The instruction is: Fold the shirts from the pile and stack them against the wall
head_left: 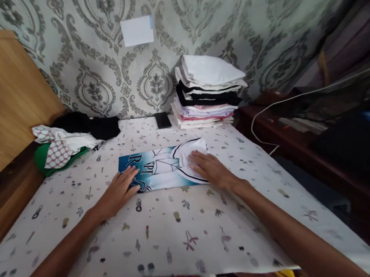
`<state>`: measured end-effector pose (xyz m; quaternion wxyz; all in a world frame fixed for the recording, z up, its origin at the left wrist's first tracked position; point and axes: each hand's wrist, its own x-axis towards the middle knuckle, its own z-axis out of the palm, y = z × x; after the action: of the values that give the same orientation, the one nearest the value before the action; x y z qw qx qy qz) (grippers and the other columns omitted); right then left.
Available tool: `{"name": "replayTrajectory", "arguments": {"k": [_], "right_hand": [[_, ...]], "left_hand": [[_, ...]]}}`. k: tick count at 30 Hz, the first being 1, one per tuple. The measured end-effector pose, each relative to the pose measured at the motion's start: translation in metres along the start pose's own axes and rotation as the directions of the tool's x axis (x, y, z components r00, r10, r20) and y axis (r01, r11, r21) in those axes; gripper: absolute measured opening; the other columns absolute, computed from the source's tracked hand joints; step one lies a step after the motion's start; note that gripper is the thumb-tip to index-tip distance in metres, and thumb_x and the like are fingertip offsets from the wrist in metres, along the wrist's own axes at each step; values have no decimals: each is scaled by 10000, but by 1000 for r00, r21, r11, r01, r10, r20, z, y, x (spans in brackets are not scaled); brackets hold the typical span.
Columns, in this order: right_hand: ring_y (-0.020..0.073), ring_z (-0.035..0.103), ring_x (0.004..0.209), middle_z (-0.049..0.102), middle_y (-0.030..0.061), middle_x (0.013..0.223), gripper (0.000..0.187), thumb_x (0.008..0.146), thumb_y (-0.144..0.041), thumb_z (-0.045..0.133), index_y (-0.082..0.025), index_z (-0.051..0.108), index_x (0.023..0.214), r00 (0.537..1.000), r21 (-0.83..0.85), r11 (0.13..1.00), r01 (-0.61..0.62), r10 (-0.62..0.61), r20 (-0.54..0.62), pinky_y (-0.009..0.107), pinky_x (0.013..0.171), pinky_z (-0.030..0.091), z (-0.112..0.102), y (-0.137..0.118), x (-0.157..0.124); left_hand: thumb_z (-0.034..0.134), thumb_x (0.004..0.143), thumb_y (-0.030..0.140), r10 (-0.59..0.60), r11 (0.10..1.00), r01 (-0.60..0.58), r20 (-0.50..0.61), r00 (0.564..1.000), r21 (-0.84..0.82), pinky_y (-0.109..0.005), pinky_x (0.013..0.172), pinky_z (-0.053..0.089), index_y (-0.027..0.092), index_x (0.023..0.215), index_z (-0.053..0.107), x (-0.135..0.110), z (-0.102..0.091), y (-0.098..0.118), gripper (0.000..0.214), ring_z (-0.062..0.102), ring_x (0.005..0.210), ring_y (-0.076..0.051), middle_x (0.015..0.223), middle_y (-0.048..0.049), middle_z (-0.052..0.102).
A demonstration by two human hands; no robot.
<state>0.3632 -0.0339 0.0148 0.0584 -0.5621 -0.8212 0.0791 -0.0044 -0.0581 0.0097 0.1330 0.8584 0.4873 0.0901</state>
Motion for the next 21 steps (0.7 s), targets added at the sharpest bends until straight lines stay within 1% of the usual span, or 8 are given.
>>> {"name": "replayTrajectory", "arguments": {"k": [4,8,11,14,16,18,19,21], "right_hand": [[263,259,1507,340,145,1605,581,1034,-427,225,-136,430,1493,996,-47,998,-47,43,-73,498,1205,258,-9,-10,29],[282,243,1511,318,148,1615,568,1031,-432,262,-170,395,1518,989,-100,986,-132,124,-86,549,1184,265,8,-5,50],[284,266,1503,322,135,1615,542,1031,-415,292,-199,407,1514,989,-107,985,-139,133,-58,561,1178,268,19,6,52],[295,282,1495,361,150,1594,534,1024,-392,339,-173,417,1504,987,-62,988,-139,134,-87,561,1170,290,18,6,49],[312,311,1478,410,175,1558,497,1018,-345,370,-143,473,1460,975,-26,992,-120,112,-193,556,1166,305,14,-11,47],[311,405,1416,485,187,1490,415,1011,-292,403,-134,579,1352,952,14,999,-34,36,-304,513,1151,348,12,-46,44],[293,478,1349,538,178,1432,366,1007,-277,424,-143,628,1281,944,37,999,37,-23,-329,468,1122,397,12,-69,42],[231,597,1165,638,127,1256,272,1002,-286,474,-184,678,1150,940,81,968,239,-209,-270,356,979,512,16,-119,38]], "left_hand": [[218,1011,581,-72,996,70,-48,996,-45,-463,1247,157,262,1569,286,29,-8,-8,646,166,1536,-254,1660,-20,215],[249,983,600,-135,991,135,13,991,12,-500,1245,119,179,1557,312,56,-1,-19,715,162,1536,-266,1655,-89,220],[303,955,626,-143,990,143,14,990,-2,-529,1241,91,172,1539,343,59,3,-29,740,157,1536,-285,1647,-107,245],[327,953,609,-126,981,118,-39,991,-152,-478,1237,158,192,1507,389,57,-3,-41,696,233,1516,-270,1630,-102,305],[325,967,550,-171,952,130,-129,977,-276,-426,1184,299,197,1447,455,61,-12,-52,609,391,1436,-255,1565,-109,422],[367,956,451,-272,924,192,-215,938,-331,-386,1076,422,176,1323,548,69,-21,-66,493,548,1276,-247,1413,-127,570],[406,931,408,-324,915,239,-236,916,-326,-373,1019,456,168,1243,589,74,-24,-73,434,598,1183,-246,1309,-128,632],[489,864,361,-382,907,317,-224,897,-278,-347,917,484,171,1085,635,85,-28,-85,326,638,1026,-240,1110,-101,694]]}}
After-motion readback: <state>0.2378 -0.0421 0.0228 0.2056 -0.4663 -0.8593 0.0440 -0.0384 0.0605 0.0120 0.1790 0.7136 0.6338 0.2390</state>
